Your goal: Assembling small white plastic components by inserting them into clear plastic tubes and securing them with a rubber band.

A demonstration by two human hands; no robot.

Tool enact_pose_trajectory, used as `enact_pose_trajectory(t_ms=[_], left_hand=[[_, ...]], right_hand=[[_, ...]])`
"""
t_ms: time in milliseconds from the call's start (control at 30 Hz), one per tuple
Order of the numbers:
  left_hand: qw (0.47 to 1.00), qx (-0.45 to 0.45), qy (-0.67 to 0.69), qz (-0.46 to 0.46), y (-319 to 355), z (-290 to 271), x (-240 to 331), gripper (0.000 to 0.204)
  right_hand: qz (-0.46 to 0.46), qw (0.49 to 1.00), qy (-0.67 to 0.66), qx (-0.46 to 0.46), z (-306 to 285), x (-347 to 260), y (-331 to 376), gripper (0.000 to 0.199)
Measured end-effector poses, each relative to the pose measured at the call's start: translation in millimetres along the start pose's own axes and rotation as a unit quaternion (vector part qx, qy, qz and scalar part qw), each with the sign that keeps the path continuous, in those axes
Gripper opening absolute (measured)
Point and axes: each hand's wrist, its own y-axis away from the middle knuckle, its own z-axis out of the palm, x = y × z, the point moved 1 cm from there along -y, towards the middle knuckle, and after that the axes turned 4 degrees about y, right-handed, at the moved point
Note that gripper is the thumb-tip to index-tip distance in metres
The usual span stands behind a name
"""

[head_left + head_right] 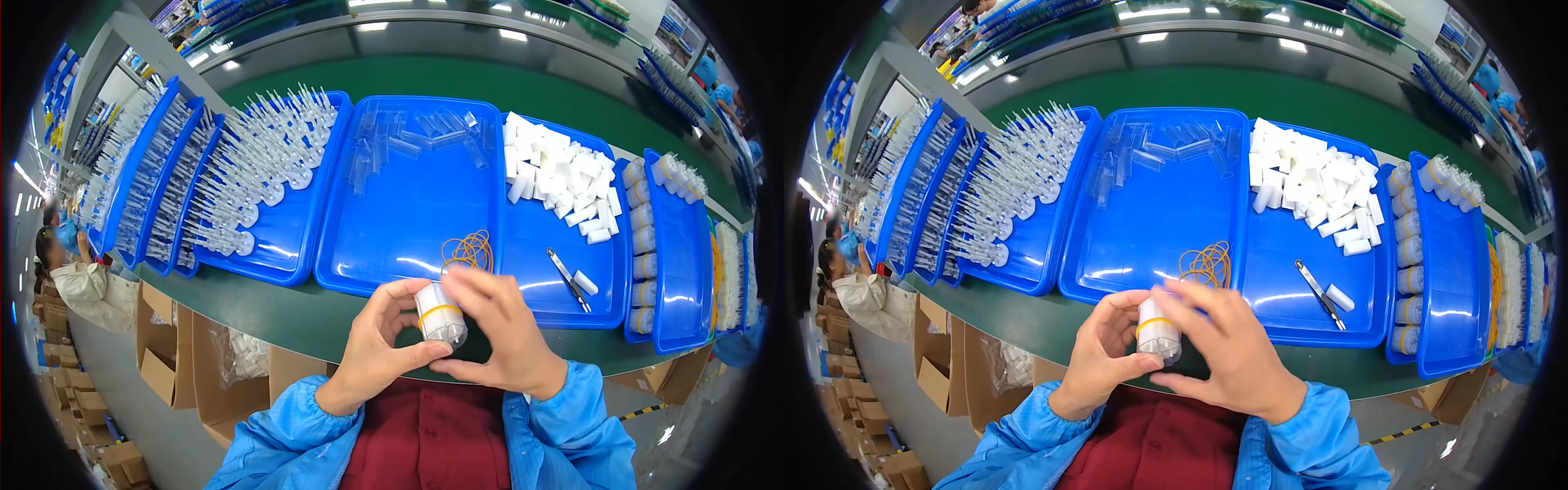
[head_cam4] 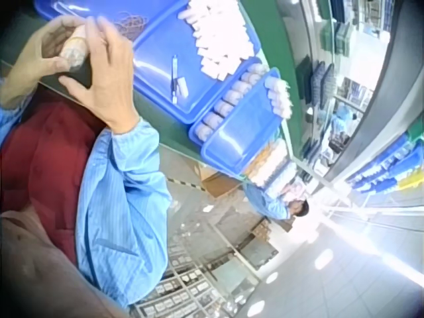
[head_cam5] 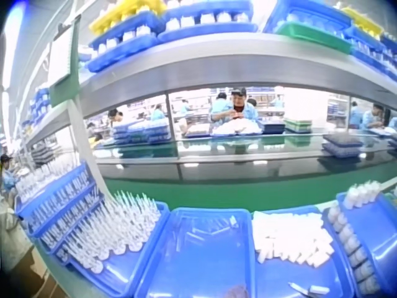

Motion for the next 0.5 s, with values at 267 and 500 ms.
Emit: enact_pose_trajectory(t_ms=[267, 500], left_hand=[[0.875, -0.062, -0.429, 0.216, -0.3, 1.2, 32.7, 0.096], [0.867, -0.122, -0.423, 0.233, -0.4, 1.2, 37.7, 0.078]], right_hand=[[0.261, 0.910, -0.317, -0.049, -6.1, 15.0, 17.5, 0.058], [0.170, 0.951, -0.238, -0.102, -18.0, -0.3, 14.5, 0.071]])
